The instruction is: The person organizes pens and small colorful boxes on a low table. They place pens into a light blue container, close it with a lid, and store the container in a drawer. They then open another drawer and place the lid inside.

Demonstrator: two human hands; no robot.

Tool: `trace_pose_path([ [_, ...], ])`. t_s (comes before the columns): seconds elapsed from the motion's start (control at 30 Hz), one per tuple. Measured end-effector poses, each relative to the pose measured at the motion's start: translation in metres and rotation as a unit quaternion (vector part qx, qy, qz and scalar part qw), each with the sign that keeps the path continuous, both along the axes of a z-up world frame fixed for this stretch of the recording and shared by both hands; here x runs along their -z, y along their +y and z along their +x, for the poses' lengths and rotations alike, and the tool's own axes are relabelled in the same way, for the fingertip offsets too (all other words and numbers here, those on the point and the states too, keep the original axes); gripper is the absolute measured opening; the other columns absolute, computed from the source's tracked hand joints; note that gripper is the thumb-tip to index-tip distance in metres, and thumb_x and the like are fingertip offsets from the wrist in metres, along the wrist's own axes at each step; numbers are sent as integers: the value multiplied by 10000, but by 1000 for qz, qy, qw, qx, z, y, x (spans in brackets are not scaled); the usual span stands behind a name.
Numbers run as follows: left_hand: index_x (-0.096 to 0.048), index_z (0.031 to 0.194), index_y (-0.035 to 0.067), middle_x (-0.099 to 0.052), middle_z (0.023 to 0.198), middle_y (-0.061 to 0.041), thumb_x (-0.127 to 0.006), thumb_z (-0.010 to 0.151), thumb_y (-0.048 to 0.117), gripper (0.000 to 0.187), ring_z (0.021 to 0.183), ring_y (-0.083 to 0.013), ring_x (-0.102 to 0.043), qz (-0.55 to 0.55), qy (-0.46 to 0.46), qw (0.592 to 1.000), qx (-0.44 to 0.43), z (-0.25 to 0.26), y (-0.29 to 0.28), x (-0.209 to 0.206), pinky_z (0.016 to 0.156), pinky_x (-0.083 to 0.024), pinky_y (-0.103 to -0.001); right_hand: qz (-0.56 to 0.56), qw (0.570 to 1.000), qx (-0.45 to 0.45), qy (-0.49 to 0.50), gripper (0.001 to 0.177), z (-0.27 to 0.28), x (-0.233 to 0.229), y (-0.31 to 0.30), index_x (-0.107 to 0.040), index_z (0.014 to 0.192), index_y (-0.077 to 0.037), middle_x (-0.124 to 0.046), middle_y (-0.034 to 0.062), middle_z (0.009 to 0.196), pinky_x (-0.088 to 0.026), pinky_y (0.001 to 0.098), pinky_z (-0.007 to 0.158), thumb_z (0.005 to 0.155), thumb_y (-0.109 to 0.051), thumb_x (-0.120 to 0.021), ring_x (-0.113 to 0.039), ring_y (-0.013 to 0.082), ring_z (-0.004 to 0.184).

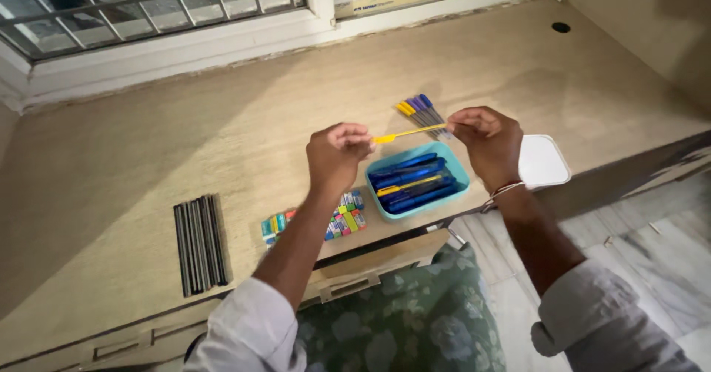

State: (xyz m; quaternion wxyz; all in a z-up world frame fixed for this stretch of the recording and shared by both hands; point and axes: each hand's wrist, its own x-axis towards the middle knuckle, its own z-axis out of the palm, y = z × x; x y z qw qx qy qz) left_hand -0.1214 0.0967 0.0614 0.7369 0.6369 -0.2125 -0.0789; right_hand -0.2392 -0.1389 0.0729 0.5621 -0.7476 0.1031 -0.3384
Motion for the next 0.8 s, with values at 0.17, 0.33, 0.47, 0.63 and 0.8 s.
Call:
trace_pose_path([
  [0.17, -722, 1039, -85, -783, 875, -133, -749, 856, -6, 201, 743, -147, -743, 7, 25, 1000, 5, -29, 15, 2, 668, -618, -263, 55, 998, -6, -19, 115, -6, -4, 12, -715, 1012, 25, -782, 82, 974, -586, 240, 835, 903, 52, -740, -729, 104, 898],
  [0.33, -737, 1062, -68, -794, 863, -115, -726, 903, 39, 193, 725, -113, -730, 18, 15, 1000, -16, -58, 23, 11, 652, -591, -238, 41, 999, 12, 22, 94, -19, -3, 24, -730, 995, 17, -793, 85, 957, -595, 244, 818, 904, 33, -742, -739, 104, 889],
  [0.47, -758, 1057, -43, -789, 826, -101, -759, 878, 71, 212, 671, -104, -710, 76, 30, 996, -46, -80, 29, 12, 556, -550, -245, -20, 998, 39, 48, 134, -32, 7, 27, -740, 1002, 5, -793, 77, 952, -593, 248, 811, 877, -12, -783, -734, 95, 880],
  [0.63, -754, 1062, -37, -783, 822, -91, -758, 888, 85, 212, 655, -72, -667, 45, 44, 997, -40, -100, 31, 12, 530, -491, -234, -80, 990, 53, 104, 111, -52, 19, 30, -779, 981, -28, -813, 51, 934, -553, 249, 757, 874, -58, -781, -748, 87, 862],
  [0.8, -755, 1056, -34, -790, 836, -87, -758, 900, 81, 194, 679, -85, -675, 70, -9, 996, -61, -108, 30, 19, 603, -525, -233, -126, 976, 81, 156, 121, -64, 26, 38, -789, 993, -64, -813, 32, 921, -534, 249, 688, 880, -107, -786, -724, 135, 757],
])
